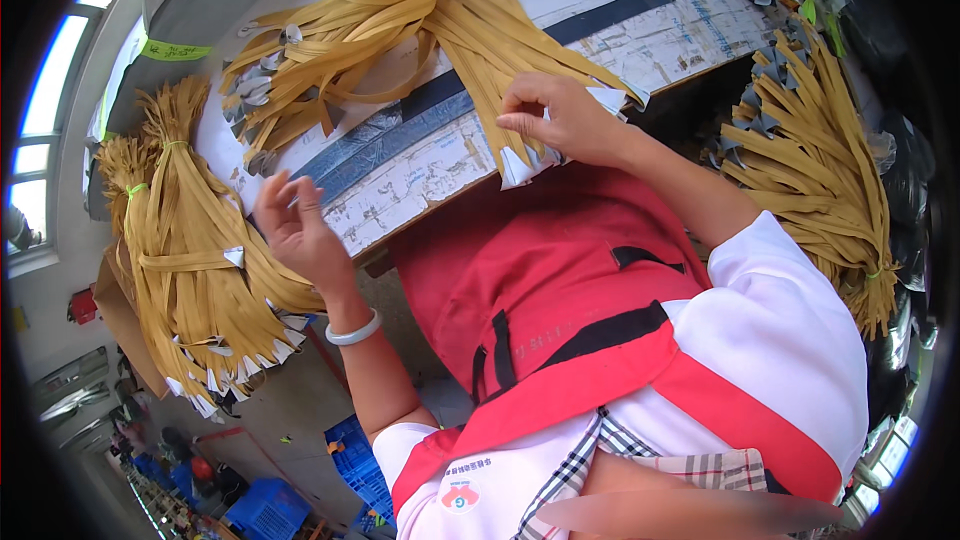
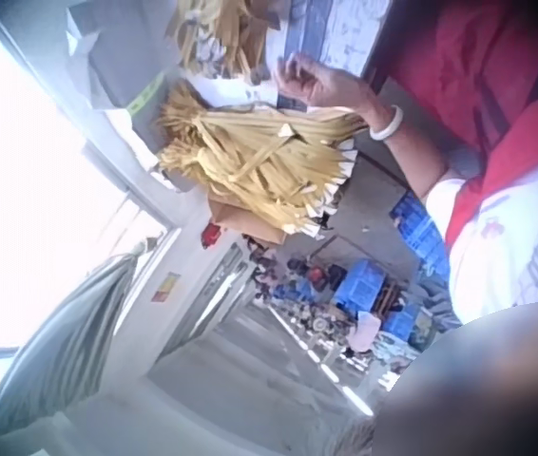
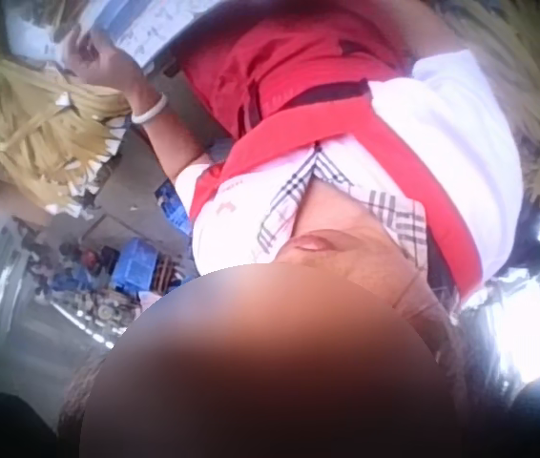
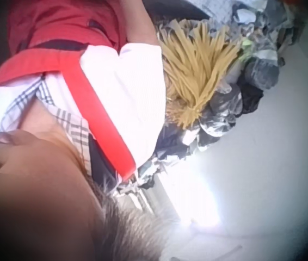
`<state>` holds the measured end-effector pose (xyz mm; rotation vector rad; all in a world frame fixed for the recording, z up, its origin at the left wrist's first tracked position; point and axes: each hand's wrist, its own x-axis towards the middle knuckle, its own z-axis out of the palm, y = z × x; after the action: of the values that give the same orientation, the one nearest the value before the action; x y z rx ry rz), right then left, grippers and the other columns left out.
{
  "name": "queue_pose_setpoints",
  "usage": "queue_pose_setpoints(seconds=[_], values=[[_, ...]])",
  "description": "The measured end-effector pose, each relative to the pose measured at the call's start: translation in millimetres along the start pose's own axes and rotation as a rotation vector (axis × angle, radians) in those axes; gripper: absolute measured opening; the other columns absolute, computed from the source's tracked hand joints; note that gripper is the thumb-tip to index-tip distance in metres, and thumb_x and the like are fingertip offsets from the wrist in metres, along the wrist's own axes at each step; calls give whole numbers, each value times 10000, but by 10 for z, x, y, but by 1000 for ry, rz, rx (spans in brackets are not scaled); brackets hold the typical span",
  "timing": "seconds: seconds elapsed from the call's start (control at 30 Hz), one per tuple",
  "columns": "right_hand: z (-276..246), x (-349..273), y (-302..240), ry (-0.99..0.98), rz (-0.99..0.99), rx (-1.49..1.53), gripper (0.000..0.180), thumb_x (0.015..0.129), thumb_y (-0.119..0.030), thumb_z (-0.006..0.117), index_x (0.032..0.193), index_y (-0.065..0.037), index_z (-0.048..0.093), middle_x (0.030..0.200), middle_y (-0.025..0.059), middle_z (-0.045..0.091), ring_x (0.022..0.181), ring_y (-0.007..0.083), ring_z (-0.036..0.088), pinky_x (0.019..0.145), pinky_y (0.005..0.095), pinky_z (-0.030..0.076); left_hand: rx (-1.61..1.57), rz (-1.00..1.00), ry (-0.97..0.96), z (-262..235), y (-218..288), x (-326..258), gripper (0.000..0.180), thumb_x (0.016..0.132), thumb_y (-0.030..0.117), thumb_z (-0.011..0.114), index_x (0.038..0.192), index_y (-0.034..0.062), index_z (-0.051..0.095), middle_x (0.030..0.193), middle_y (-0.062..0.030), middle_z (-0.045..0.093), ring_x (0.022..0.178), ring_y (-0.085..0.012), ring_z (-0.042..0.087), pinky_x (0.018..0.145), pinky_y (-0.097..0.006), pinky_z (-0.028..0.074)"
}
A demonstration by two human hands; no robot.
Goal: The recorder is threading sliders onto yellow zipper straps and organizing bundles.
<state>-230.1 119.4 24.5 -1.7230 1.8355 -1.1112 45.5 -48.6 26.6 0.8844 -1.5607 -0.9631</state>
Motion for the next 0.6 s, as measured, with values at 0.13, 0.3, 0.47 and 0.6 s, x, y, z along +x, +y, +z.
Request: queue_pose_setpoints(seconds=[0.13,0.3,0.47,0.6], values=[[142,-133,-10,84,110,198,148,898,-142,709,899,-6,653,817,63,617,766,141,579,699,295,471,256,416,-800,693,147,-687,267,811,-37,658,1065,41,682,1089,-121,637,1055,-327,601,931,-413,479],[118,-152,17,54,120,152,132,909,-128,699,909,-8,645,821,50,608,767,137,574,697,279,463,373,579,-903,1053,2,-743,181,757,9,711,929,35,665,1062,-97,650,1036,-289,594,898,-409,469],[122,-210,20,-80,28,338,103,925,-108,675,976,-24,645,943,42,608,882,147,580,764,283,466,27,201,-841,890,66,-483,142,739,-44,733,828,17,639,895,-94,662,909,-260,615,828,-352,482],[181,-86,-82,-120,-22,465,193,935,-130,667,1097,-44,610,1061,71,574,901,169,600,818,300,485,-303,-89,-830,773,53,-349,170,755,-126,708,862,-13,638,927,-64,655,915,-152,609,831,-270,476]])
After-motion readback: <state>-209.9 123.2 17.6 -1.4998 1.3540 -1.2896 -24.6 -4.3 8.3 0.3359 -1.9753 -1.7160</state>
